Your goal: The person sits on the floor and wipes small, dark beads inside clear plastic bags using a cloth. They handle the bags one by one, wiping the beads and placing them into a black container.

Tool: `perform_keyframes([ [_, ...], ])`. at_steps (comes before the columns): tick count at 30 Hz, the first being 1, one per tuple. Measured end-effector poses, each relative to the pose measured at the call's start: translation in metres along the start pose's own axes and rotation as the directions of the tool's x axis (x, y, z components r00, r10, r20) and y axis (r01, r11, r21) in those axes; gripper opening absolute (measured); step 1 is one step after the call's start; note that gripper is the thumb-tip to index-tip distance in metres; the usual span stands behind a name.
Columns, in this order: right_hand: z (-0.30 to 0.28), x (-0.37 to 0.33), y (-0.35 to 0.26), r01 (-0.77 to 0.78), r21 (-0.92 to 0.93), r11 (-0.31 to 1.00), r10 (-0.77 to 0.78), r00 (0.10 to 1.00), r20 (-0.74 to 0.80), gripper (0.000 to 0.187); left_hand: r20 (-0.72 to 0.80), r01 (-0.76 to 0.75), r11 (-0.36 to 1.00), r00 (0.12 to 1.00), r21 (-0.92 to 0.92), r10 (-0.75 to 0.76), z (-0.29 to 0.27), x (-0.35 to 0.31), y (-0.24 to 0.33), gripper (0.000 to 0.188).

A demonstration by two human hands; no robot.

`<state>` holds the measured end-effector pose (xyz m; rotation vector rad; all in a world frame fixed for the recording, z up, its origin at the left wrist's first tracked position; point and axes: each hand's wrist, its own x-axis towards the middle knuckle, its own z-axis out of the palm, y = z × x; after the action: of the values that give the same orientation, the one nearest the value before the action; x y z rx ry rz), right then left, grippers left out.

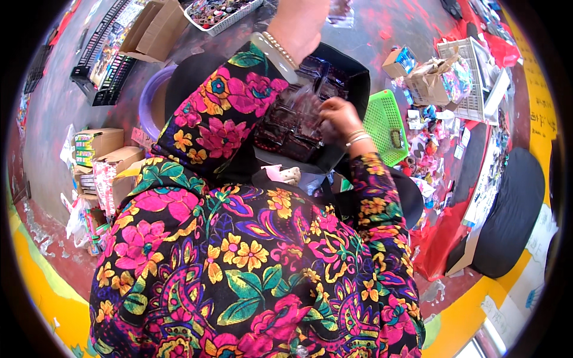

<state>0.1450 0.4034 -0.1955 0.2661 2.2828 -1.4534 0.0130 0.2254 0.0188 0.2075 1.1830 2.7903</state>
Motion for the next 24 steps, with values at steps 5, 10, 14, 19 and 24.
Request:
perform_keyframes([
  [5, 0.087, 0.001, 0.042, -0.117, -0.439, 0.891, 0.183, 0.977, 0.111, 0.026, 0.008, 0.097, 0.995, 0.995, 0.022, -0.097, 0.008, -0.007, -0.002, 0.015],
  [10, 0.126, 0.003, 0.051, -0.095, -0.581, 0.808, 0.272, 0.935, 0.226, 0.026, 0.04, 0.122, 0.99, 0.991, 0.066, -0.125, 0.014, -0.014, 0.009, 0.017],
  [14, 0.13, 0.007, 0.047, -0.08, -0.623, 0.778, 0.287, 0.928, 0.239, 0.025, 0.077, 0.183, 0.981, 0.979, 0.064, -0.188, 0.015, -0.015, 0.015, 0.019],
  [19, 0.13, 0.013, 0.052, -0.143, -0.589, 0.795, 0.311, 0.931, 0.194, 0.032, 0.051, 0.172, 0.982, 0.983, 0.073, -0.176, 0.014, -0.016, 0.011, 0.022],
  [24, 0.132, 0.028, 0.072, -0.244, -0.671, 0.7, 0.428, 0.896, 0.121, 0.03, 0.067, 0.136, 0.985, 0.987, 0.102, -0.143, 0.021, -0.021, 0.014, 0.022],
])
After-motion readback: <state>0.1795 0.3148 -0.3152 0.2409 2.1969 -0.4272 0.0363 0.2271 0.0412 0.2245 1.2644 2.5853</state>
